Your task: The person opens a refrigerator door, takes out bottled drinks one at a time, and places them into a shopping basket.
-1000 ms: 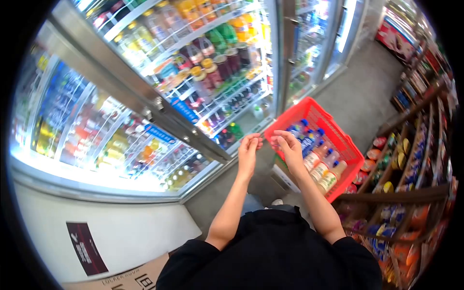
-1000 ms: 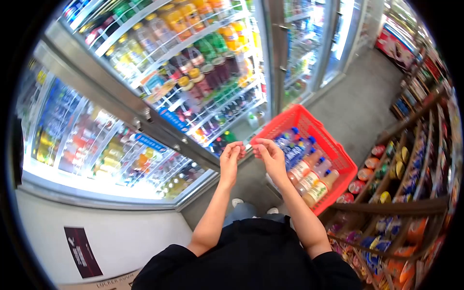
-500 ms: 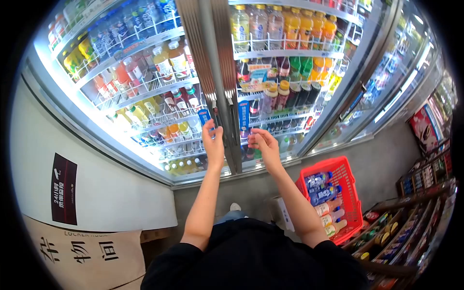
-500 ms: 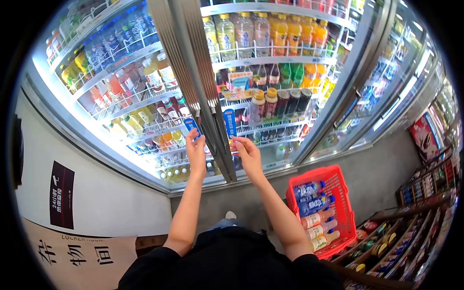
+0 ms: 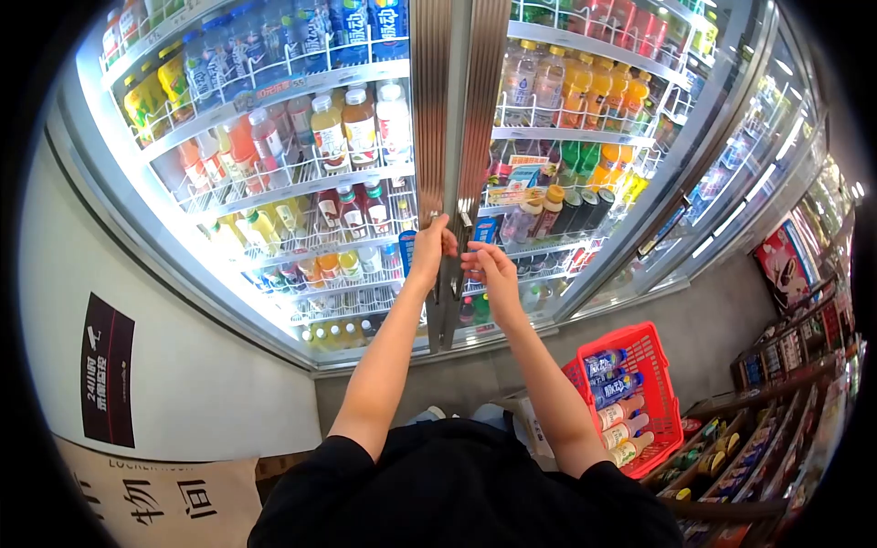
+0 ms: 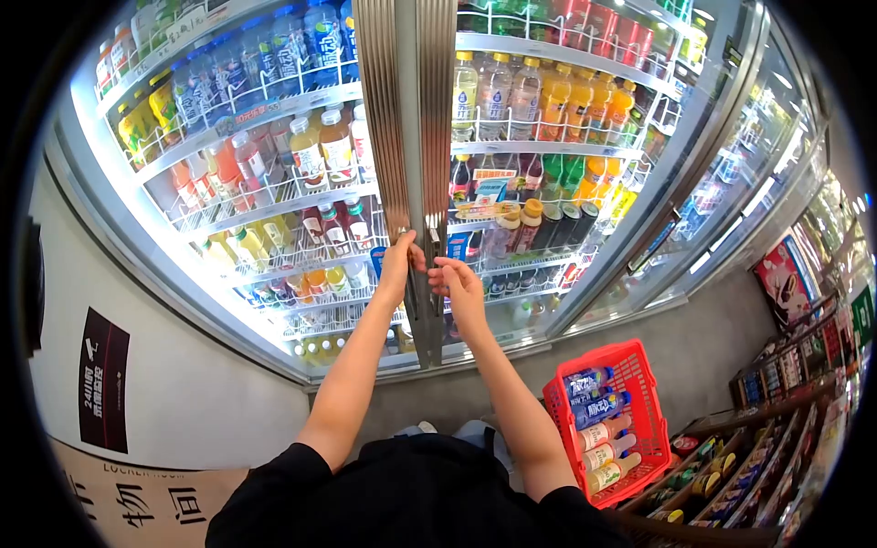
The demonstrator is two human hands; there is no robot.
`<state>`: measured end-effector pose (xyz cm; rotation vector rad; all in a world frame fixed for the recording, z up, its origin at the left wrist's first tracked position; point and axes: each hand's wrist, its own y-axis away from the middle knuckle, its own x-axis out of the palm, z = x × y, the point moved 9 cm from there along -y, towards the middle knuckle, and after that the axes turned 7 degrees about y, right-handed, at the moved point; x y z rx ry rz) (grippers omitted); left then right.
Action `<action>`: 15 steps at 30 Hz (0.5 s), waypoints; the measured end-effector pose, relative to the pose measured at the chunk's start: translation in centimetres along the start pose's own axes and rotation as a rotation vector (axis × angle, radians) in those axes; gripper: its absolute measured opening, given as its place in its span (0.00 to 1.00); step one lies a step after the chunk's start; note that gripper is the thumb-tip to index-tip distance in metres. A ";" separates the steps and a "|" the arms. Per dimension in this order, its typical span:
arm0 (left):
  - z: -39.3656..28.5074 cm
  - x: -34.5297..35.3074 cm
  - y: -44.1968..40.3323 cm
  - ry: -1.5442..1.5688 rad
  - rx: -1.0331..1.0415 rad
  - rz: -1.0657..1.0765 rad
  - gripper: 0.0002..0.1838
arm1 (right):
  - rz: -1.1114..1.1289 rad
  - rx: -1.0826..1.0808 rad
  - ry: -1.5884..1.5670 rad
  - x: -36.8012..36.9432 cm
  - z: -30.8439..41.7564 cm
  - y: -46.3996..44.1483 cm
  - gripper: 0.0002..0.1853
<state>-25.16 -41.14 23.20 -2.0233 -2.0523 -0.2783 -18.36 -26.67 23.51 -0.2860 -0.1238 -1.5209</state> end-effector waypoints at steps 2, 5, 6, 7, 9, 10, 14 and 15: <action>1.4 -0.3 -0.1 0.056 -0.078 0.031 0.33 | -0.020 0.005 0.016 -0.3 0.0 0.7 0.14; 1.2 -0.5 0.4 0.017 -0.027 -0.068 0.32 | -0.033 0.005 0.054 -0.5 -0.2 1.8 0.14; 1.0 -0.8 0.5 -0.021 0.007 -0.110 0.32 | -0.036 0.013 0.062 -0.5 -0.6 2.5 0.14; 1.2 -0.8 0.6 0.000 -0.030 -0.116 0.31 | -0.035 0.022 0.075 -0.5 -0.8 2.8 0.14; 1.3 -1.0 1.0 0.014 -0.034 -0.144 0.31 | -0.019 0.036 0.085 -0.1 -0.5 3.6 0.14; 1.4 -1.1 0.8 0.011 -0.039 -0.166 0.31 | -0.008 0.029 0.099 0.1 -0.4 4.2 0.14; 1.2 -1.0 1.2 0.013 0.031 -0.253 0.29 | 0.020 0.059 0.130 -1.0 -0.2 5.6 0.14; 1.0 -0.9 1.6 0.024 0.037 -0.263 0.29 | 0.026 0.055 0.132 -1.5 -0.4 5.7 0.14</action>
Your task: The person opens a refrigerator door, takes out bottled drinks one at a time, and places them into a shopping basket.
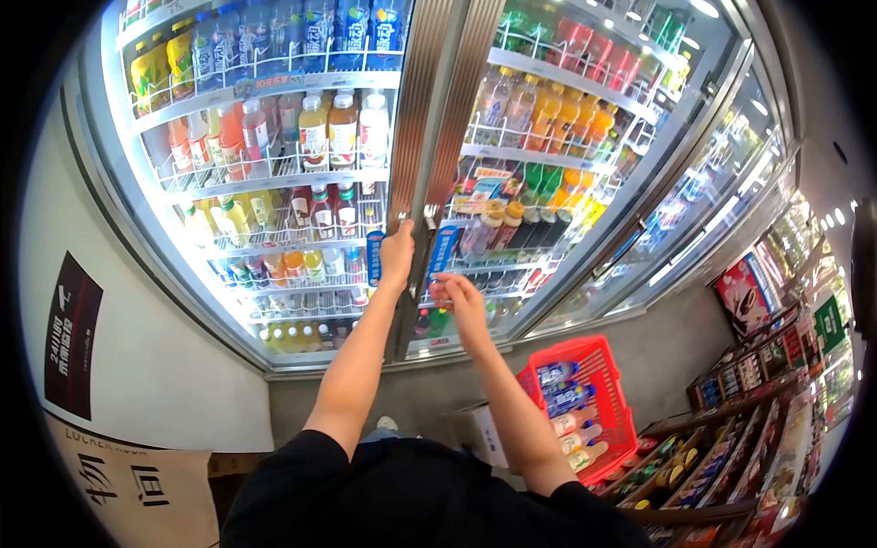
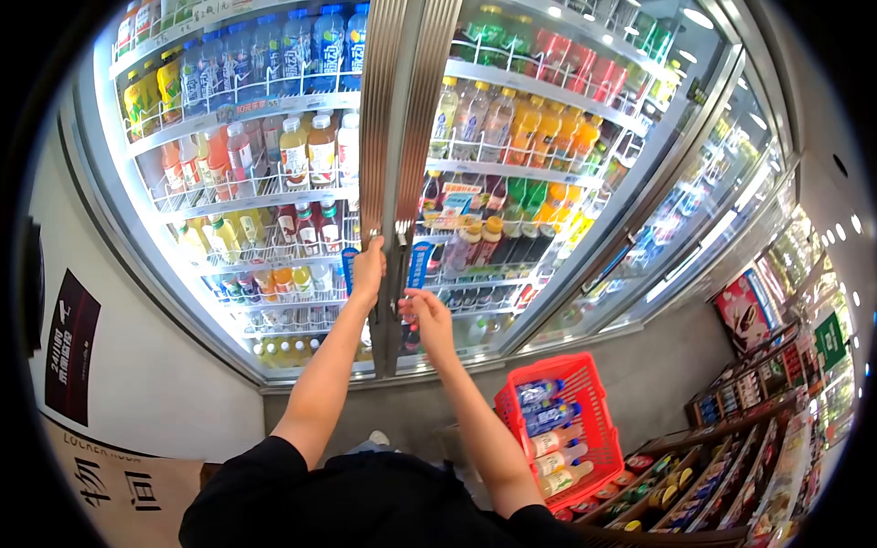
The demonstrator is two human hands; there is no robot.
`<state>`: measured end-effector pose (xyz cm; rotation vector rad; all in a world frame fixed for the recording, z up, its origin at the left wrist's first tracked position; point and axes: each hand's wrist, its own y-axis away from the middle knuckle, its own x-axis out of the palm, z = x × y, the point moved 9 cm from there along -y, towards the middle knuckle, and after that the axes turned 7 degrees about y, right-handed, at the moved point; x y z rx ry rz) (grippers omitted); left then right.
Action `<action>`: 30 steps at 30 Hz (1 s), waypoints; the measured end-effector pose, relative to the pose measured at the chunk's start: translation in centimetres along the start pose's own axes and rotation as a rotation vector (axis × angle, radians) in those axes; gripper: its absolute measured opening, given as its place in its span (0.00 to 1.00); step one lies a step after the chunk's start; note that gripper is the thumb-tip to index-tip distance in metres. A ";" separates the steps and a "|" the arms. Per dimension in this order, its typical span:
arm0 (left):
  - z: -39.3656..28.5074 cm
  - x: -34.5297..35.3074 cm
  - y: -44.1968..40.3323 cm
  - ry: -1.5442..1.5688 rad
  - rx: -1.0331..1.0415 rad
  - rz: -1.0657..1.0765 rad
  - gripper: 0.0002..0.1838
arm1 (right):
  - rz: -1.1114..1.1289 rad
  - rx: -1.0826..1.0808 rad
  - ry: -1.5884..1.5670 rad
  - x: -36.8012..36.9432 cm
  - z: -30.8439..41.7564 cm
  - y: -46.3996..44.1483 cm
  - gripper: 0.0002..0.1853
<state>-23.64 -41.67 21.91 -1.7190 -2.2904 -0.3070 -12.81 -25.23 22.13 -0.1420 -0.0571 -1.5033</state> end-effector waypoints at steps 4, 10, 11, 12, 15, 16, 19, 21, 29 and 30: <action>-0.2 -0.5 2.8 -0.063 0.026 -0.070 0.30 | 0.033 -0.016 0.018 -1.4 0.2 1.1 0.15; -1.1 -2.7 10.9 -0.041 0.116 -0.124 0.30 | 0.104 0.007 -0.019 -0.9 -0.4 3.0 0.15; -1.2 -3.0 12.6 -0.046 0.086 -0.128 0.30 | 0.117 0.009 -0.012 -0.7 -0.6 3.7 0.15; -1.5 -3.4 13.8 -0.050 0.079 -0.120 0.30 | 0.140 -0.003 -0.009 -0.1 -0.5 4.3 0.15; -1.5 -5.0 17.8 -0.047 0.062 -0.135 0.29 | 0.197 -0.047 0.049 1.3 -0.3 5.8 0.16; -1.6 -5.4 19.0 -0.034 0.062 -0.132 0.28 | 0.195 -0.050 0.028 1.8 0.1 6.6 0.16; -2.4 -7.2 22.7 -0.068 0.096 -0.185 0.27 | 0.263 -0.086 0.058 3.6 0.6 8.6 0.17; -3.3 -8.2 25.4 -0.080 0.105 -0.214 0.25 | 0.292 -0.087 0.080 4.6 0.4 9.9 0.18; -5.0 -13.4 34.0 -0.084 0.176 -0.302 0.18 | 0.132 -0.176 0.243 6.5 -0.2 15.7 0.14; -6.2 -14.1 35.4 -0.146 0.237 -0.367 0.16 | 0.119 -0.196 0.186 6.7 0.6 16.6 0.14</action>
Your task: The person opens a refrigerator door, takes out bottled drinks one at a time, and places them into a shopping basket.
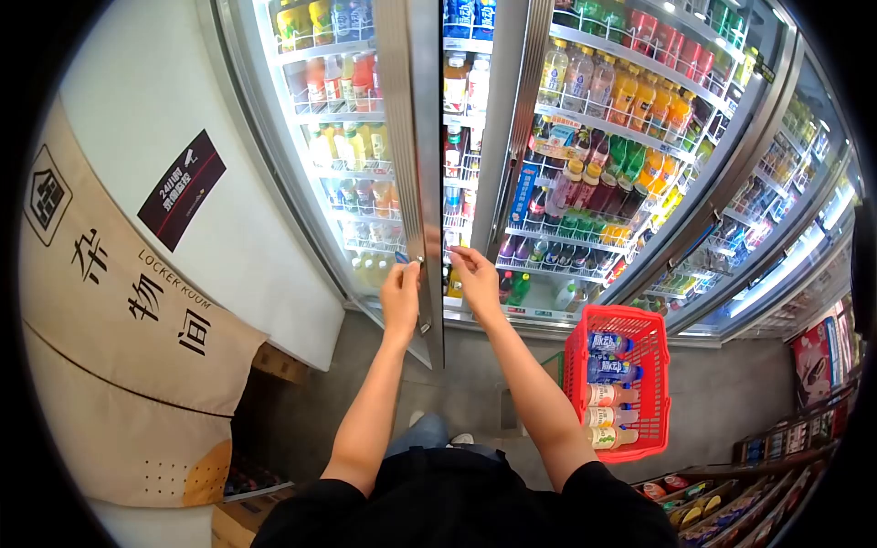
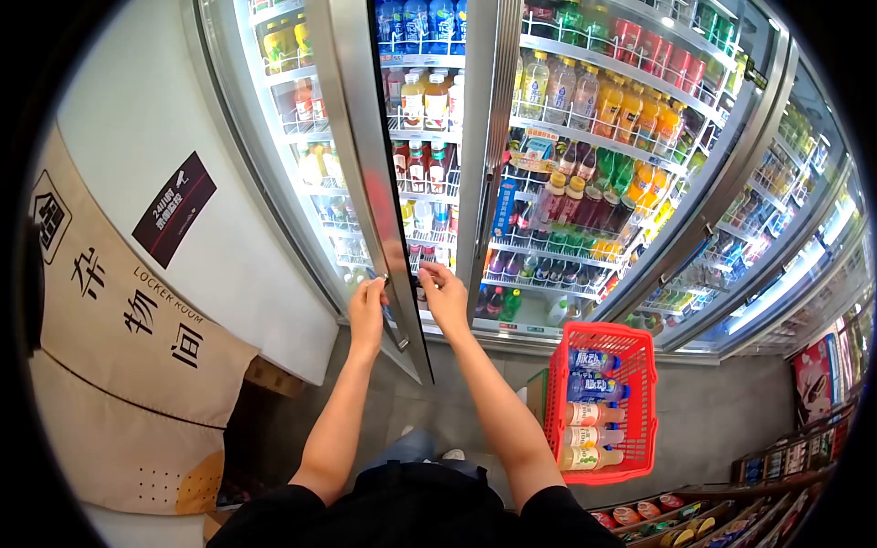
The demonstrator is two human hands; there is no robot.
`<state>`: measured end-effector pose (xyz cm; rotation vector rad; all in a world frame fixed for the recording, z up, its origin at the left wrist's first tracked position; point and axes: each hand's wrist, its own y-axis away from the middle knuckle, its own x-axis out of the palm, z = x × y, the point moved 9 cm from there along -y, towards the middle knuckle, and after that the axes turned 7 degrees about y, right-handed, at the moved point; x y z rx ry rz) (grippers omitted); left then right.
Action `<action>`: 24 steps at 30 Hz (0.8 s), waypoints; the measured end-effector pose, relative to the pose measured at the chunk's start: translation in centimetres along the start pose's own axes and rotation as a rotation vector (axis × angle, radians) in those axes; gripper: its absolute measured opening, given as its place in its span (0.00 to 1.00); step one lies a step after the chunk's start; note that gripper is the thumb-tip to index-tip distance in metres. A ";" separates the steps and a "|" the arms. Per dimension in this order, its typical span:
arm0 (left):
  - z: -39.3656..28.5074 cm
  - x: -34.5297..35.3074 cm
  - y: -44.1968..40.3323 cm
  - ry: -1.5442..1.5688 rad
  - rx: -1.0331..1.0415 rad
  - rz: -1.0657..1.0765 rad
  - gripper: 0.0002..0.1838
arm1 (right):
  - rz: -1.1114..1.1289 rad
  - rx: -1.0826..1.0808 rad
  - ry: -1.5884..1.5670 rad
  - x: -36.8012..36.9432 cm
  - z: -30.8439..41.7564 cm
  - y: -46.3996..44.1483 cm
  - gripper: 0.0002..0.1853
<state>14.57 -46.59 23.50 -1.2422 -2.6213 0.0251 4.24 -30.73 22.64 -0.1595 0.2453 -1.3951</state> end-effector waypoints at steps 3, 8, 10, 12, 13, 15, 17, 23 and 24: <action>-0.7 -3.1 1.0 -0.101 0.063 -0.055 0.08 | 0.128 -0.006 0.106 1.9 2.2 1.9 0.13; -7.9 -7.1 4.9 -0.066 0.592 -0.159 0.11 | 0.199 -0.042 0.099 5.5 0.7 3.6 0.18; -9.4 -6.6 6.0 0.137 0.535 0.061 0.06 | 0.243 -0.020 0.116 6.2 1.1 4.7 0.17; -10.6 -4.4 7.2 0.166 0.421 0.331 0.09 | 0.249 0.002 0.110 7.0 1.5 5.7 0.16; -10.7 -3.2 7.7 0.233 0.339 0.435 0.11 | 0.258 -0.021 0.089 7.5 1.9 6.5 0.15; -11.4 -1.7 8.1 0.205 0.310 0.515 0.15 | 0.270 -0.044 0.081 8.1 2.9 7.9 0.15; -10.2 -0.9 7.5 0.230 0.236 0.593 0.23 | 0.296 -0.101 0.100 8.7 5.2 9.5 0.12; -8.6 -3.0 5.9 0.183 0.148 0.514 0.28 | 0.262 -0.096 0.128 11.9 5.0 12.5 0.08; -8.5 -3.7 5.7 0.183 0.141 0.486 0.28 | 0.301 -0.025 0.064 12.4 5.4 13.3 0.06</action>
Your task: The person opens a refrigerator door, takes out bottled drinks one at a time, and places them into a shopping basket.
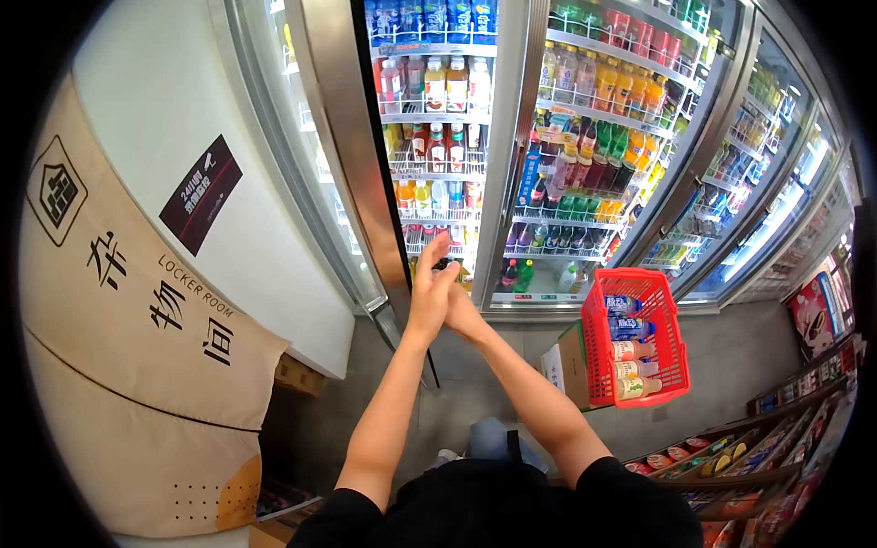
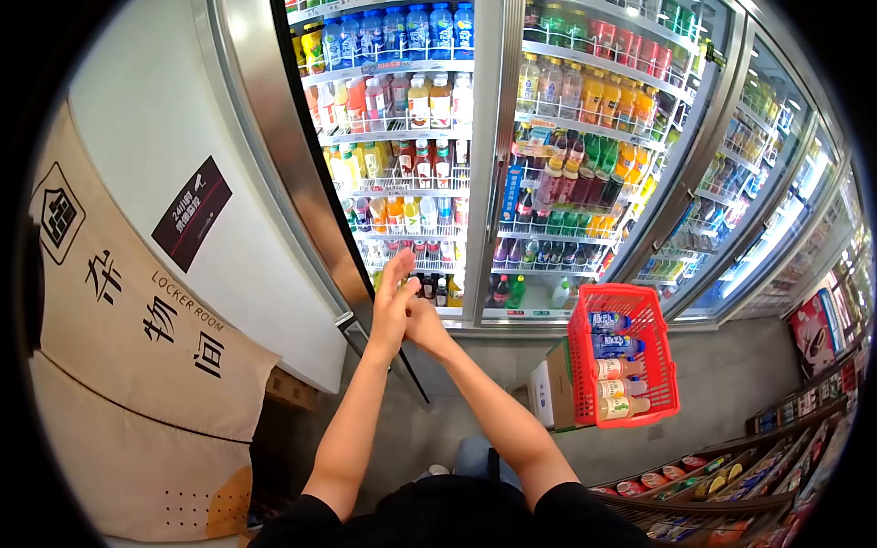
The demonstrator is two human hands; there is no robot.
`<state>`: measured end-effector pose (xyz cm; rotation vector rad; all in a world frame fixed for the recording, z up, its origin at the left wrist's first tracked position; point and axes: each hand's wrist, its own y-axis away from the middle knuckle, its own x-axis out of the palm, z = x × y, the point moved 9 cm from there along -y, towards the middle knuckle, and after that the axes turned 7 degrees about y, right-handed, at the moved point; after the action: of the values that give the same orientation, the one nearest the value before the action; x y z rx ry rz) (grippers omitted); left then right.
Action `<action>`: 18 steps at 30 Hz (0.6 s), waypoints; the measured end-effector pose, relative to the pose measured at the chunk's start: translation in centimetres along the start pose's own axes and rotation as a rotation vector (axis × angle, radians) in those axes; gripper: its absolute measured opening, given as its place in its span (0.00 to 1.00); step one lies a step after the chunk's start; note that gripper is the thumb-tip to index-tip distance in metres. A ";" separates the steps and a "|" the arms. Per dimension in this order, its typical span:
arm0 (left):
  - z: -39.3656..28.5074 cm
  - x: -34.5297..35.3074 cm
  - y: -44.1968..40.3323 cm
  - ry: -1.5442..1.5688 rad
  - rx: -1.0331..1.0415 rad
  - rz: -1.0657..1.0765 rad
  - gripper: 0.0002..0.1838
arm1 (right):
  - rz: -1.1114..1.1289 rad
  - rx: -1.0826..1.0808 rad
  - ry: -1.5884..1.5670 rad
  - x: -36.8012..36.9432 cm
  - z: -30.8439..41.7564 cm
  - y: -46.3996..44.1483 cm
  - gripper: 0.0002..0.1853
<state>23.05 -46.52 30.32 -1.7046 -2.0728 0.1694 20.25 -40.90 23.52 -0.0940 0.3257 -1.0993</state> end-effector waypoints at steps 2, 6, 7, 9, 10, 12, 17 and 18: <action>-0.1 -1.3 0.1 -0.009 -0.004 -0.030 0.28 | 0.033 0.004 0.015 1.4 -0.6 0.5 0.05; 0.3 -3.5 -1.5 0.003 0.000 -0.105 0.27 | 0.242 0.054 -0.136 5.0 -0.5 0.1 0.06; 0.4 -4.0 -2.0 0.002 0.015 -0.125 0.27 | 0.336 0.089 -0.215 6.2 -0.7 0.2 0.07; 0.5 -4.8 -3.2 -0.019 0.052 -0.157 0.26 | 0.452 0.107 -0.226 7.4 -1.3 -0.6 0.09; 0.8 -5.3 -4.0 -0.009 0.049 -0.169 0.26 | 0.566 0.117 -0.232 8.3 -0.8 -0.6 0.10; 2.1 -6.6 -6.0 -0.009 0.054 -0.206 0.25 | 0.610 0.073 -0.200 9.0 -0.6 -2.1 0.11; 4.4 -9.0 -11.8 0.067 0.001 -0.314 0.24 | 0.285 0.328 -0.106 4.2 -7.3 -9.7 0.14; 4.8 -9.2 -13.0 0.047 -0.004 -0.326 0.24 | 0.268 0.349 -0.152 3.5 -7.9 -11.3 0.14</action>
<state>10.62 -57.43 28.43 -1.3332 -2.2792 0.0225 9.57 -48.42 17.92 0.1718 0.0051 -0.8633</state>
